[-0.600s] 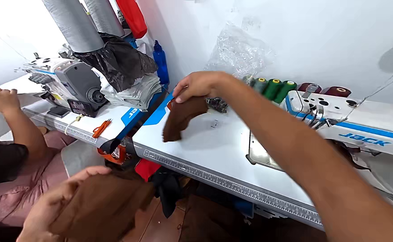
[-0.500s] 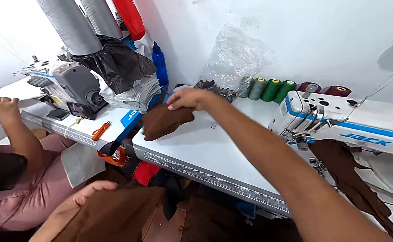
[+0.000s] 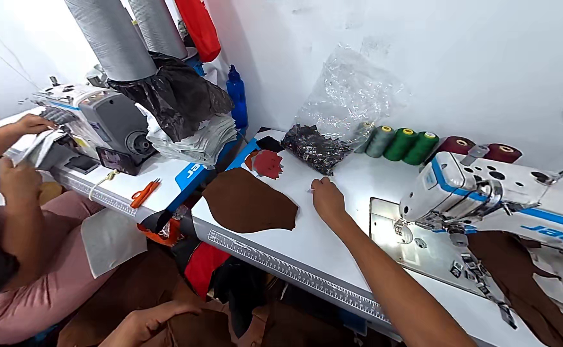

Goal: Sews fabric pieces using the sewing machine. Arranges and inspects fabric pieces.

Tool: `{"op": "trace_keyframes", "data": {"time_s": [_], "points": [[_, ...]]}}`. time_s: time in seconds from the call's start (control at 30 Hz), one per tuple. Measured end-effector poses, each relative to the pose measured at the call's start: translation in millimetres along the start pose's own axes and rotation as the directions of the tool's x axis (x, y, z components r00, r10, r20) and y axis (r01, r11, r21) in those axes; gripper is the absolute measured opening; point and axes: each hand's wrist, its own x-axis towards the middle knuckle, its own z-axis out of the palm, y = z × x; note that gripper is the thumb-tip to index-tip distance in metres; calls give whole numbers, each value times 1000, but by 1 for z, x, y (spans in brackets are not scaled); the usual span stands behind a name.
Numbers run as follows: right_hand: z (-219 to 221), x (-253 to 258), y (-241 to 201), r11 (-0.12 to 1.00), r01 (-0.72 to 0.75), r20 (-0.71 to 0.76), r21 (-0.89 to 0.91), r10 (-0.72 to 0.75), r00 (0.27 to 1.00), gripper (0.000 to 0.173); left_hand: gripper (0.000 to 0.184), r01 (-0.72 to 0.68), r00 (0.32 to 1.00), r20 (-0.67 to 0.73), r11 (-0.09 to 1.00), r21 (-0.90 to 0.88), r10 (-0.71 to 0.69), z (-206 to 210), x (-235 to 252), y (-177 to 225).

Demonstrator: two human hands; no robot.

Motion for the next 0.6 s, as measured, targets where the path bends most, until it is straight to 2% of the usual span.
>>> {"op": "trace_keyframes", "data": {"time_s": [0.1, 0.17, 0.2, 0.27, 0.3, 0.33, 0.37, 0.43, 0.5, 0.53, 0.57, 0.6], "points": [[-8, 34, -14, 959, 122, -44, 254, -114, 992, 24, 29, 56, 998, -41, 988, 143, -51, 9, -1, 3], [-18, 67, -42, 876, 149, -57, 458, -138, 989, 26, 29, 86, 995, -64, 972, 217, -73, 12, -2, 5], [-19, 86, -57, 807, 111, -25, 580, -118, 993, 28, 28, 95, 993, -86, 969, 228, -77, 15, -3, 5], [-15, 116, -80, 638, -80, 143, 766, -48, 988, 34, 26, 102, 987, -145, 965, 243, -68, 21, -1, 7], [-11, 125, -84, 640, -162, 220, 751, -11, 975, 36, 25, 109, 982, -181, 957, 271, -60, 25, 0, 8], [-9, 130, -84, 715, -197, 248, 671, 34, 968, 40, 24, 118, 974, -221, 942, 313, -48, 30, 2, 12], [-12, 127, -83, 800, -174, 209, 574, 62, 976, 42, 23, 126, 966, -255, 925, 358, -33, 34, 4, 17], [-29, 94, -79, 831, -33, 63, 555, -3, 998, 41, 21, 107, 961, -277, 896, 432, 19, 44, 11, 22], [-54, 17, -79, 735, 165, 8, 658, -227, 974, 41, 22, -12, 962, -231, 869, 495, 144, 56, 28, 18], [-64, -32, -78, 663, 223, 59, 714, -375, 925, 49, 25, -85, 957, -192, 843, 530, 218, 65, 40, 13], [-69, -82, -75, 624, 242, 147, 743, -504, 851, 64, 30, -149, 957, -132, 826, 543, 259, 75, 50, 14], [-71, -130, -71, 641, 263, 234, 721, -583, 778, 82, 33, -205, 961, -51, 824, 528, 272, 87, 59, 21]]}}
